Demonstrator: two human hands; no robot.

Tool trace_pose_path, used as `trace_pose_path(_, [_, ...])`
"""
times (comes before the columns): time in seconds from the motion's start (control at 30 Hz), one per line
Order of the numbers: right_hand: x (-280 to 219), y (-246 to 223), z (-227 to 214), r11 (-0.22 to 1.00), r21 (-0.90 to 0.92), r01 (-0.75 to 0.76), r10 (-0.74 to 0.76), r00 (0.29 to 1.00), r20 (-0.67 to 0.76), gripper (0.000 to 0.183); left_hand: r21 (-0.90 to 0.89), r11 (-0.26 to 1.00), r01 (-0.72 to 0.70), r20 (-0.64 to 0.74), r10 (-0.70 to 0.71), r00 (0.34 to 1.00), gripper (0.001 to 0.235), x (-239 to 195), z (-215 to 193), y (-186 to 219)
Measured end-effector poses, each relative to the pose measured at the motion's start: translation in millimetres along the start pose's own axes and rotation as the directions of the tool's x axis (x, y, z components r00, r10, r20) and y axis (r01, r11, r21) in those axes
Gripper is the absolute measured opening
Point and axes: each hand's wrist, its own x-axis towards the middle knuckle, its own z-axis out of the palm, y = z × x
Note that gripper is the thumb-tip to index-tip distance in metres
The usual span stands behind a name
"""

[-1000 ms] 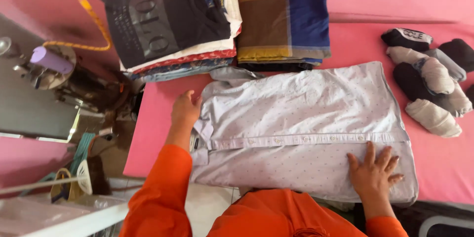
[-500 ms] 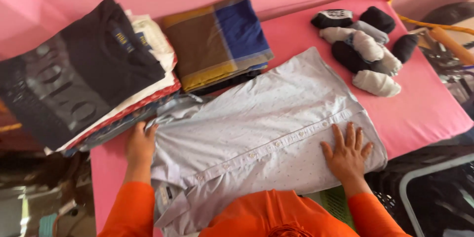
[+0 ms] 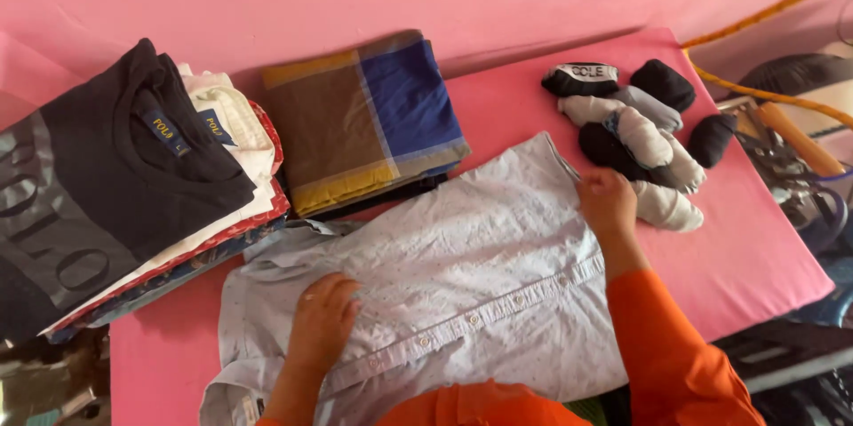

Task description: Folding a button-down shirt on a table.

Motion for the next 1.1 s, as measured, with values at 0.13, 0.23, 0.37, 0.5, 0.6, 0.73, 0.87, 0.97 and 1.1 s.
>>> trace_pose_path(0.13, [68.5,-17.9,53.5,0.792,0.495,-0.357,0.261,0.931,0.254,0.045,0.140,0.990,-0.028,0.026,0.025,0.999,0.037,-10.4,25.4,-15.4])
trace_pose_path(0.23, [84.5,-23.0,77.9,0.938,0.169,-0.302,0.241,0.920,0.308,0.074,0.229,0.973,-0.004,0.063,-0.011,0.998,0.050,-11.4,24.3,-18.1])
trace_pose_path(0.37, [96.4,-10.9,89.6,0.879,0.310,-0.363,0.276,0.916,0.291,0.017,0.300,0.952,0.056,0.105,-0.091,0.990,0.071,3.2,22.8,-20.8])
trace_pose_path(0.5, [84.1,1.6,99.9,0.916,0.368,-0.161,0.151,0.987,0.056,0.011,0.450,0.893,0.022,0.110,-0.080,0.991,0.073,16.2,23.0,-28.0])
trace_pose_path(0.6, [75.4,8.7,101.5,0.933,0.358,0.030,-0.022,0.999,-0.026,0.015,0.437,0.898,0.054,0.107,-0.111,0.988,0.071,17.3,27.2,-35.0])
trace_pose_path(0.73, [25.2,-12.8,102.6,0.953,0.067,0.294,-0.279,0.944,-0.178,0.060,0.376,0.921,0.096,0.138,-0.159,0.978,0.072,8.9,30.2,-32.0])
trace_pose_path(0.87, [-99.2,-88.2,103.5,0.754,-0.119,0.646,-0.622,0.760,0.185,0.067,0.402,0.913,-0.068,0.133,0.015,0.991,0.061,-5.8,43.3,-7.6])
trace_pose_path(0.97, [-150.8,-116.2,93.1,0.637,-0.094,0.765,-0.652,0.600,0.464,0.063,0.374,0.921,-0.107,0.185,0.039,0.982,0.064,-12.1,47.7,2.0])
trace_pose_path(1.1, [-107.3,-77.1,62.6,0.714,-0.372,0.593,-0.439,0.793,0.422,0.076,0.552,0.827,-0.104,0.211,-0.018,0.977,0.068,-29.3,46.8,-37.2])
